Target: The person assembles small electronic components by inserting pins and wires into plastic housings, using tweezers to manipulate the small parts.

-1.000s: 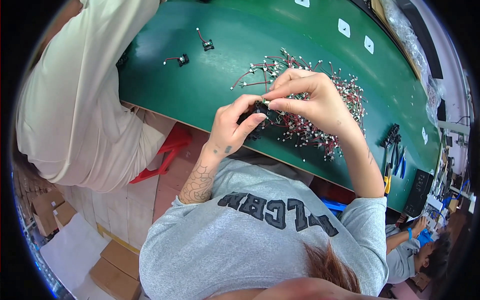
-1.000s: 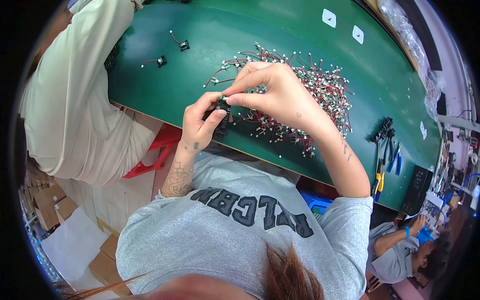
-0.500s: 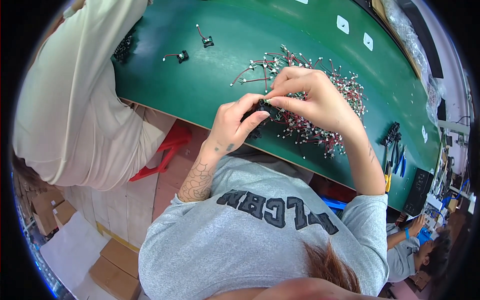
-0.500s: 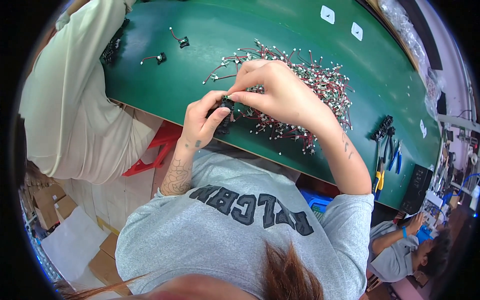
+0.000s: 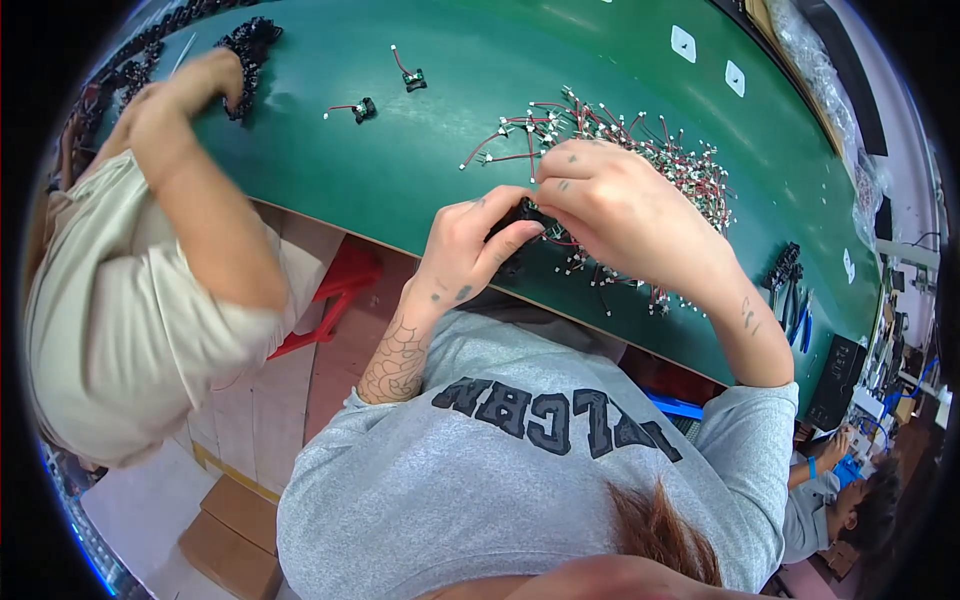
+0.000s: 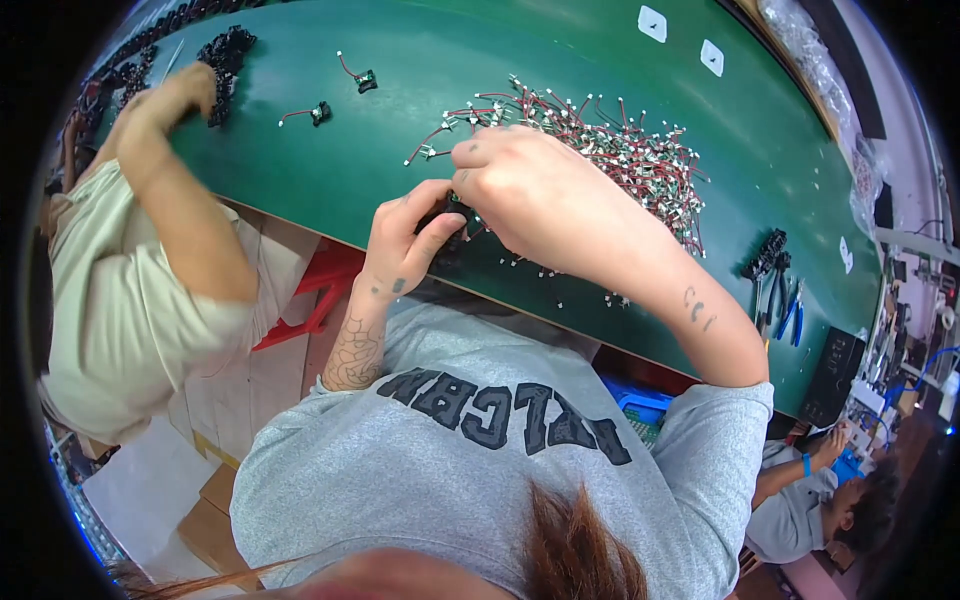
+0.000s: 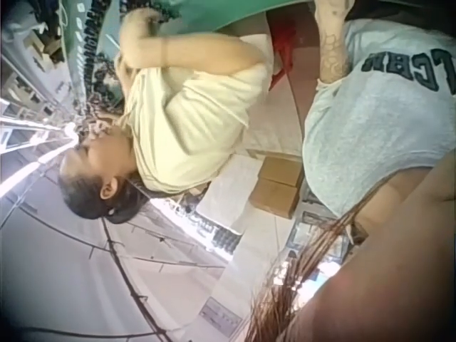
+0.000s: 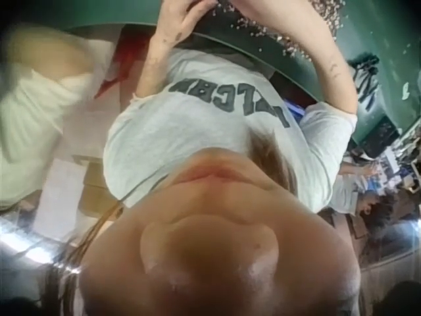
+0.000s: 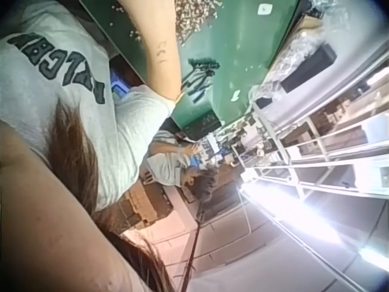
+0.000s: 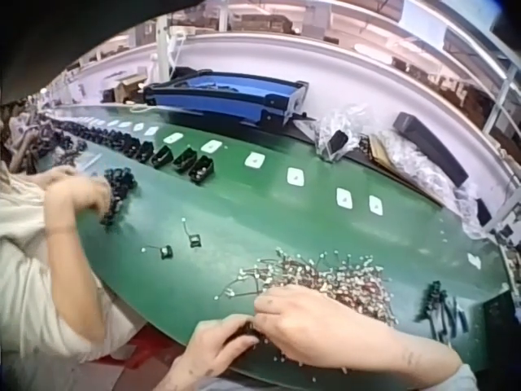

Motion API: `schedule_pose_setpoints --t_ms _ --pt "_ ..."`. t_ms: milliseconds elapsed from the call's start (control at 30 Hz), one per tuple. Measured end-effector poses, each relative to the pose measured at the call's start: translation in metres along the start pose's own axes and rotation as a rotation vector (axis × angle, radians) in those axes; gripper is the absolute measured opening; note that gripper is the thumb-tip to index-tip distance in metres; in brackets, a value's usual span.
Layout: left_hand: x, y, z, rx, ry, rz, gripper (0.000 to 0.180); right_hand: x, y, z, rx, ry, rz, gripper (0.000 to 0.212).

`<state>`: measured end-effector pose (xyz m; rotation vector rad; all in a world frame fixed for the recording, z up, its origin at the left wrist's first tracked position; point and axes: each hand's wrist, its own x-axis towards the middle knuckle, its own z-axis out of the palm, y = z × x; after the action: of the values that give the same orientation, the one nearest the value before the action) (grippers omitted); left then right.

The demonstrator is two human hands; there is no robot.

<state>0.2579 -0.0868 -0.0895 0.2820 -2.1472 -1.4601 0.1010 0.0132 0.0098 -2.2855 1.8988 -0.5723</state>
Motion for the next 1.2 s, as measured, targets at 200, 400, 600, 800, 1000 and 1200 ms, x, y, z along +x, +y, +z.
schedule_pose_setpoints --t_ms 200,400,600,800,1000,1200 --pt "0.0 -0.002 0.001 0.066 -0.019 -0.026 0.022 0.001 0.005 0.001 -0.029 -0.061 -0.033 0.006" --pt "0.0 0.001 0.005 0.114 0.016 0.043 0.021 -0.002 0.03 -0.003 0.517 -0.153 0.204 0.008" --pt "-0.002 0.001 0.004 0.052 0.036 0.033 0.02 0.026 0.049 -0.002 0.768 -0.166 0.558 0.011" --pt "-0.001 0.009 0.008 -0.009 0.033 -0.1 0.018 0.066 0.058 0.017 0.321 0.101 0.553 0.01" --pt "-0.001 0.007 0.005 -0.071 0.041 -0.12 0.017 0.051 0.068 0.042 -0.28 0.152 -0.152 0.01" --pt "0.001 0.006 0.002 -0.097 0.035 -0.155 0.017 0.046 0.06 0.048 -0.422 -0.015 0.038 0.01"
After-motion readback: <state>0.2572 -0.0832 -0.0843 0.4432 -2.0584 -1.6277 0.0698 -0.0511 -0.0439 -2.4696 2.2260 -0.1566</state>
